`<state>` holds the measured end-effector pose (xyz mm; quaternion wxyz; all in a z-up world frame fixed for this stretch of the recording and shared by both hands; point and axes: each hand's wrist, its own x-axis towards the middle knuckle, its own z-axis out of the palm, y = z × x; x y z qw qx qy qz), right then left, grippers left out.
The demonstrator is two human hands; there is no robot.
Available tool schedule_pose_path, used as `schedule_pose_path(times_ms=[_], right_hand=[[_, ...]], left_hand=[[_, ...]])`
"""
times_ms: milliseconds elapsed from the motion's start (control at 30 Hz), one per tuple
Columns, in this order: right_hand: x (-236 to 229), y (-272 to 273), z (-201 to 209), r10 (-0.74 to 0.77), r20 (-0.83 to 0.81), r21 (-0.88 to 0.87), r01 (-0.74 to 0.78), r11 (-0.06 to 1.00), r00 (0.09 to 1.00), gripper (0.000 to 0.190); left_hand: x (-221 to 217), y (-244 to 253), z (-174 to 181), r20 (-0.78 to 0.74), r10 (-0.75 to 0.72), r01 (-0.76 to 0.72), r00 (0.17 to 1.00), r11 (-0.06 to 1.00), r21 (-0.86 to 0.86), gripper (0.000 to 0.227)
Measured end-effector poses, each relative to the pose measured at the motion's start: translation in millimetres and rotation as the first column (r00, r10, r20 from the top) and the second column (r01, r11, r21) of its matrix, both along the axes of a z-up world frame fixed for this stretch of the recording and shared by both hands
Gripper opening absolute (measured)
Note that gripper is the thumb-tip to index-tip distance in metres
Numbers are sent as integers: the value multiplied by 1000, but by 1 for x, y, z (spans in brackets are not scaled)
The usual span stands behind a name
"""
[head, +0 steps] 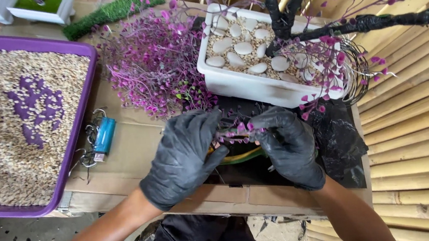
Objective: The person arranges purple artificial flowers onto a black bonsai tree structure. They use pliers to cut the flower stems and a lighter to heat the cut ends before inserting them into the branches. The person also handles a tray of small stones and adjusts the placement of the flowers on the tree.
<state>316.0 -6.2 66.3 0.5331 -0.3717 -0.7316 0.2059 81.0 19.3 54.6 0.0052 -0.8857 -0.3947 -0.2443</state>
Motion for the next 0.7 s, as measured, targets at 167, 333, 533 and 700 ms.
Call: schedule_pose_path(times_ms=[167, 333, 533, 700], right_hand=[[-14, -2, 12, -254, -47, 16, 255, 967, 966, 11], [-3, 8, -4, -248, -107, -100, 238, 966, 963, 10], [-2, 12, -9, -206, -288, -204, 150, 967, 935, 14], [-5, 16, -6, -257, -156, -284, 206, 936, 954, 12]], left_hand=[[8, 13, -30, 432, -63, 111, 900, 990, -86, 12], [-3, 0, -18, 586, 159, 85, 794, 927, -366, 12], [-17, 0, 0, 674, 271, 138, 687, 862, -488, 10], [-24, -3, -11, 696, 302, 111, 652, 869, -481, 5]])
